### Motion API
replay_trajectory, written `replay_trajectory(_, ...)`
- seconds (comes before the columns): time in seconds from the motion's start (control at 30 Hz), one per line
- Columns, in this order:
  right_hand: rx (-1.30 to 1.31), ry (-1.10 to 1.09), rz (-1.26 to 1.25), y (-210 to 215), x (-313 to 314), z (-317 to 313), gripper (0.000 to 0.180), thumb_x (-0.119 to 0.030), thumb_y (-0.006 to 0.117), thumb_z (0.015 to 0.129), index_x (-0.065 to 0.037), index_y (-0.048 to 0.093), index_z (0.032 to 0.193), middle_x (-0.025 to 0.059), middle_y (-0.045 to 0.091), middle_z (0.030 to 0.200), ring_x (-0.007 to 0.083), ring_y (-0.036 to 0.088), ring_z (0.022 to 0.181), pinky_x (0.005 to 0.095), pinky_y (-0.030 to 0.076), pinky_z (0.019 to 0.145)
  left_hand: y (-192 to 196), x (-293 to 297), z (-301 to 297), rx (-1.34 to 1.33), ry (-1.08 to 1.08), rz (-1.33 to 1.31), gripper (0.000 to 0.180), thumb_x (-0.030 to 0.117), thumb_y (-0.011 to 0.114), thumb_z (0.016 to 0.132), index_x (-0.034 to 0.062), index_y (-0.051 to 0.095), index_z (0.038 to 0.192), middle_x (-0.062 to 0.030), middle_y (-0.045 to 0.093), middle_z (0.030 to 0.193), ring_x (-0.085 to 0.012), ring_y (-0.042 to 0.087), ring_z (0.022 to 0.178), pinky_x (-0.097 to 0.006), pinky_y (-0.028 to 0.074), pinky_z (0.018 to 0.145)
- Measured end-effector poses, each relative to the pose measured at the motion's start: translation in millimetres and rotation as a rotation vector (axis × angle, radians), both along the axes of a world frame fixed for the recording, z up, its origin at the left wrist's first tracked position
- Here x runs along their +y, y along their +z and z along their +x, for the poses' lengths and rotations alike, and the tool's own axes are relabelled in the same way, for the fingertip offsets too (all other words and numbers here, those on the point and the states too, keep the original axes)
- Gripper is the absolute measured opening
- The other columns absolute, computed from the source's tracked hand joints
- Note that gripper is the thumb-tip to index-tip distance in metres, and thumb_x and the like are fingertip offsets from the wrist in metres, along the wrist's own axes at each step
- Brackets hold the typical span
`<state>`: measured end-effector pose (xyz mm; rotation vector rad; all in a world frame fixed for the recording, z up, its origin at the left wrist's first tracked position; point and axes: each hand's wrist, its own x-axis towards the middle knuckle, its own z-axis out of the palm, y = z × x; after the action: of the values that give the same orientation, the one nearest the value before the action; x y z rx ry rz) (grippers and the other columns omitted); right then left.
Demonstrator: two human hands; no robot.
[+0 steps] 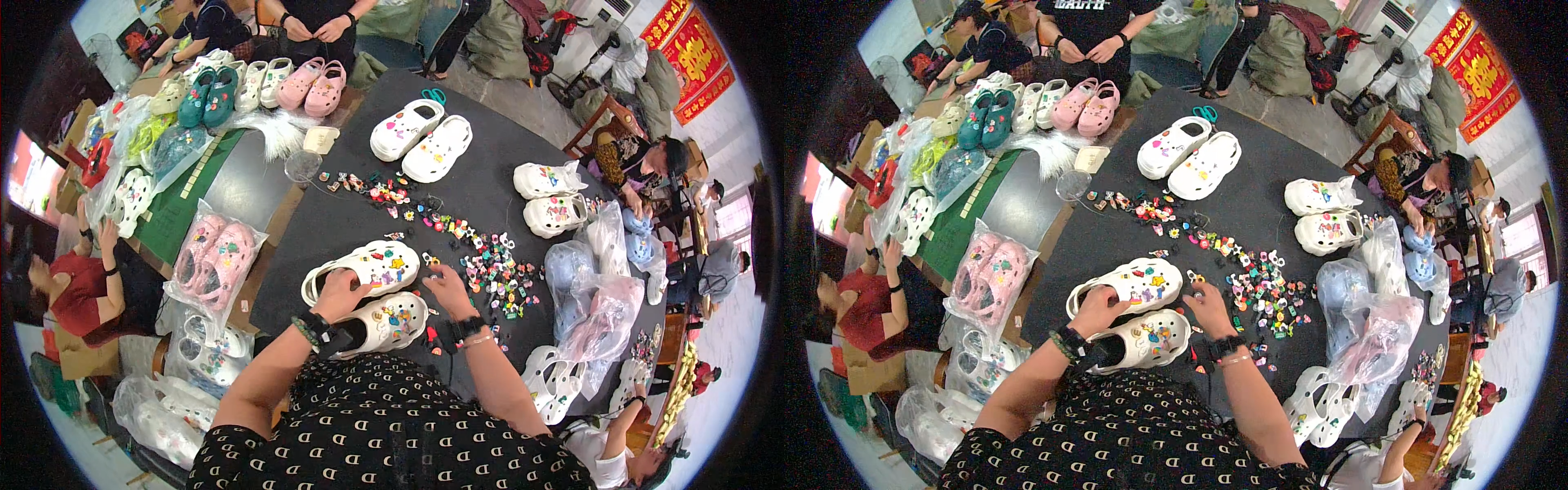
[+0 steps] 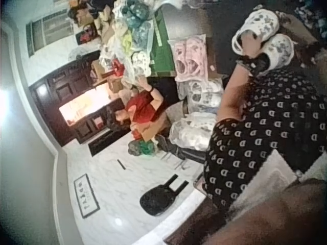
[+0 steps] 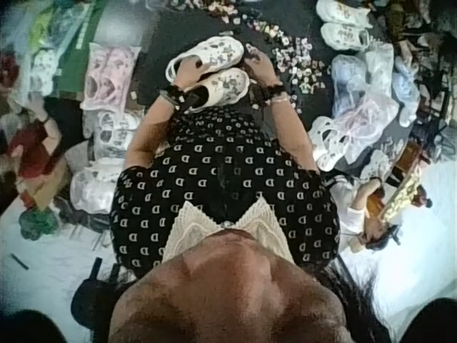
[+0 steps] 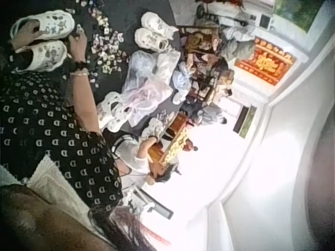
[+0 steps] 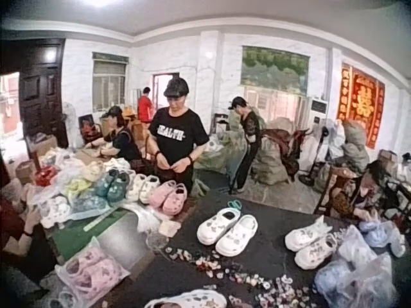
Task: Decorating foam clogs with charms and packing them into plastic bags.
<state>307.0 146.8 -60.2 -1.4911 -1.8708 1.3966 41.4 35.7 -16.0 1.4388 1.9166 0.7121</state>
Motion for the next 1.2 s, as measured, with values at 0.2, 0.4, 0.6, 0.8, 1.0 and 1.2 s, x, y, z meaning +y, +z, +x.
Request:
replay_trajectory(0.2, -0.338, 0.087, 0.464, -1.3, -45.7, 55.0, 0.045, -0.017, 0.072, 0.075, -0.007, 0.053, 0.114, 0.0243, 0.042, 0.131, 0.0435, 0.041, 0.120, 0.0496, 0.034, 0.101, 72.4, -33.7, -32.8, 0.509, -0.372, -0.120, 0.049, 0.045, 0.077, 0.065, 0.0056, 0.064, 0.092, -0.0119, 0.060, 0.097, -0.0297, 0.051, 0.104, -0.044, 0.038, 0.087)
replay_trajectory(0.4, -0.619, 0.124, 0.303, 0.1, -86.0, 64.1, 0.077, -0.028, 0.077, 0.071, -0.011, 0.037, 0.136, 0.0229, 0.022, 0.147, 0.0439, 0.022, 0.133, 0.0555, 0.027, 0.104, 31.8, -68.2, -27.9, 0.599, -0.396, -0.043, 0.039, 0.031, 0.076, 0.064, 0.0060, 0.061, 0.090, -0.0081, 0.060, 0.091, -0.0277, 0.049, 0.102, -0.046, 0.039, 0.084)
replay_trajectory(0.6, -0.775, 0.139, 0.297, -20.3, -94.2, 70.1, 0.091, -0.029, 0.076, 0.072, -0.015, 0.023, 0.144, 0.0207, 0.013, 0.151, 0.0456, 0.016, 0.136, 0.0677, 0.024, 0.099, 1.3, -56.7, -32.1, 0.600, -0.358, 0.090, 0.013, 0.016, 0.065, 0.068, 0.0090, 0.062, 0.077, -0.0043, 0.061, 0.081, -0.0251, 0.053, 0.089, -0.042, 0.043, 0.075)
replay_trajectory(0.8, -0.812, 0.110, 0.115, 4.0, -89.8, 54.1, 0.087, -0.025, 0.077, 0.073, -0.014, 0.025, 0.143, 0.0195, 0.011, 0.152, 0.0436, 0.011, 0.138, 0.0646, 0.019, 0.105, 36.6, -66.9, -77.3, 0.527, -0.177, 0.172, 0.013, 0.016, 0.069, 0.064, 0.0085, 0.065, 0.074, -0.0057, 0.063, 0.080, -0.0252, 0.055, 0.088, -0.041, 0.045, 0.074)
replay_trajectory(1.0, -0.813, 0.046, 0.170, 3.9, -92.6, 46.5, 0.091, -0.019, 0.080, 0.066, -0.014, 0.029, 0.140, 0.0198, 0.014, 0.150, 0.0437, 0.011, 0.138, 0.0600, 0.021, 0.107, 52.8, -56.4, -183.4, 0.491, 0.156, 0.185, 0.017, 0.021, 0.070, 0.063, 0.0046, 0.065, 0.068, -0.0142, 0.064, 0.076, -0.0339, 0.061, 0.081, -0.044, 0.049, 0.071)
replay_trajectory(1.2, -0.808, -0.139, 0.271, -8.7, -111.2, 43.3, 0.062, -0.012, 0.076, 0.065, -0.011, 0.047, 0.120, 0.0180, 0.015, 0.150, 0.0458, 0.015, 0.137, 0.0618, 0.026, 0.104, 38.1, -19.4, -292.4, 0.483, 0.484, -0.089, 0.042, 0.042, 0.075, 0.064, 0.0040, 0.070, 0.081, -0.0192, 0.066, 0.082, -0.0350, 0.064, 0.081, -0.044, 0.051, 0.076)
